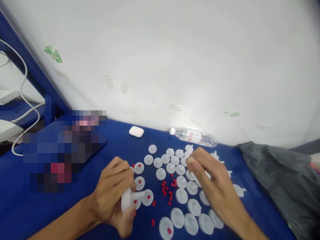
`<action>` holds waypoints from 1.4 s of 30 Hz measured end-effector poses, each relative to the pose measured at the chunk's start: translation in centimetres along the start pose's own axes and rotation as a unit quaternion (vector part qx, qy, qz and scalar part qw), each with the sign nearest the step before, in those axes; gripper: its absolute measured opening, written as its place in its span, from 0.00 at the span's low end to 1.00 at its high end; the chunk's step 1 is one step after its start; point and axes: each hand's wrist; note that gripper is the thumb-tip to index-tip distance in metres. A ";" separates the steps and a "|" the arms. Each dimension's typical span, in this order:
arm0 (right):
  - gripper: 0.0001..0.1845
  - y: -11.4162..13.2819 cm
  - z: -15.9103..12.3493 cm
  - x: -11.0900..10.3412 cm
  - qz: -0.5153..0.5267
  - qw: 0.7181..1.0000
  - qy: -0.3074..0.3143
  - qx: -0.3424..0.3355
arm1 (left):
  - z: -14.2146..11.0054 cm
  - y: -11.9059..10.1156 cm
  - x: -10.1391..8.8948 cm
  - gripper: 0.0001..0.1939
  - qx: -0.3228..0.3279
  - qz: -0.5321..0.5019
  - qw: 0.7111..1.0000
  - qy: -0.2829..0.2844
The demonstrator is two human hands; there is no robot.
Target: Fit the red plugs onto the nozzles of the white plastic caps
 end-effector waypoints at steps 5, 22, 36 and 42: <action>0.11 -2.6 -1.6 -0.4 -0.194 0.962 0.191 -0.021 | 1.3 0.4 -0.3 0.03 -0.025 0.025 0.999 0.019; 0.10 -0.1 0.5 3.4 -0.035 0.985 0.054 -0.157 | 1.3 0.8 -0.5 0.27 0.017 0.098 0.992 0.071; 0.14 -0.6 0.4 4.3 -0.204 0.955 0.143 -0.161 | 2.0 0.7 -0.9 0.15 -0.024 0.089 0.996 -0.001; 0.16 0.6 -1.1 5.5 -0.308 0.889 0.246 -0.234 | 1.6 0.8 -1.0 0.16 -0.022 0.070 0.997 0.006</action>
Point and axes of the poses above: each hand's wrist, its own z-axis towards the middle knuckle, its own x-axis out of the palm, y = z × x, and after that the axes turned 2 degrees about -z, right-handed
